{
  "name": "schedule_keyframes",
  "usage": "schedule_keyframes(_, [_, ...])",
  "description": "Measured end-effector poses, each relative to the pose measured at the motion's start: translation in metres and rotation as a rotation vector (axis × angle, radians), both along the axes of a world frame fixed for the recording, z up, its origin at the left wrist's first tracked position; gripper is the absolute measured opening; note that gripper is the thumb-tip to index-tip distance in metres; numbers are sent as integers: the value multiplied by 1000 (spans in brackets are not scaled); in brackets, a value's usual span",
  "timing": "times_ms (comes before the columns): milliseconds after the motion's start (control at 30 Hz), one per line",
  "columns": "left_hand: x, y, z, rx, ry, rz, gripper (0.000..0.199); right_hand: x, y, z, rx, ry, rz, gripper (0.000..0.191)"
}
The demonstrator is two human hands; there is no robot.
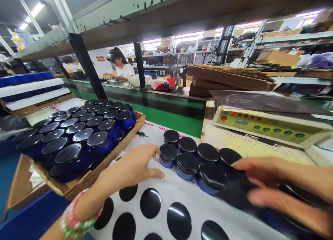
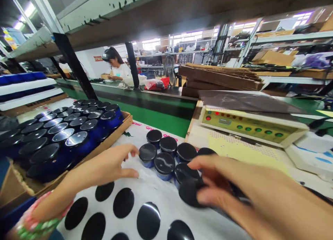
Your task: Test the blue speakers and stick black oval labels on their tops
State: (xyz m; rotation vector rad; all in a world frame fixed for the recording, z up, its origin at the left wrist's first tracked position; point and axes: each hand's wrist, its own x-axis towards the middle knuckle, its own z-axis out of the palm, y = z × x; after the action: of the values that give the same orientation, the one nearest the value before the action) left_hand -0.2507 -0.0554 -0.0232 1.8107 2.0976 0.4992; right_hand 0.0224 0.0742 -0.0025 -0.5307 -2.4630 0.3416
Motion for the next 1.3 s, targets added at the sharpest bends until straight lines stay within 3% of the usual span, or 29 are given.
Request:
schedule_keyframes(100, [-14, 24, -18, 106, -38, 33, 69, -58, 26, 20, -346, -139, 126, 20])
schedule_keyframes(167, [-12, 34, -32, 137, -119, 18, 66, -95, 35, 17, -538, -129, 173, 26])
schedule_keyframes(233, [-9, 37, -41, 186, -224, 8, 55, -119, 39, 5, -618, -100, 188, 29])
schedule_keyframes(300, [-7, 37, -46, 216, -304, 0, 51, -130, 39, -10, -612, -64, 176, 30])
schedule_keyframes(400, [-8, 36, -48, 198, -330, 16, 60, -131, 37, -29, -562, -21, 123, 31])
schedule_keyframes(567, [-10, 37, -53, 219, -334, 47, 62, -130, 33, -45, -472, -18, 73, 30])
schedule_keyframes(933, [-8, 36, -59, 259, -306, 41, 60, -132, 31, -51, -522, -50, 53, 31])
schedule_keyframes(1300, [-6, 36, -57, 255, -291, 41, 53, -133, 26, -60, -310, -72, 14, 25])
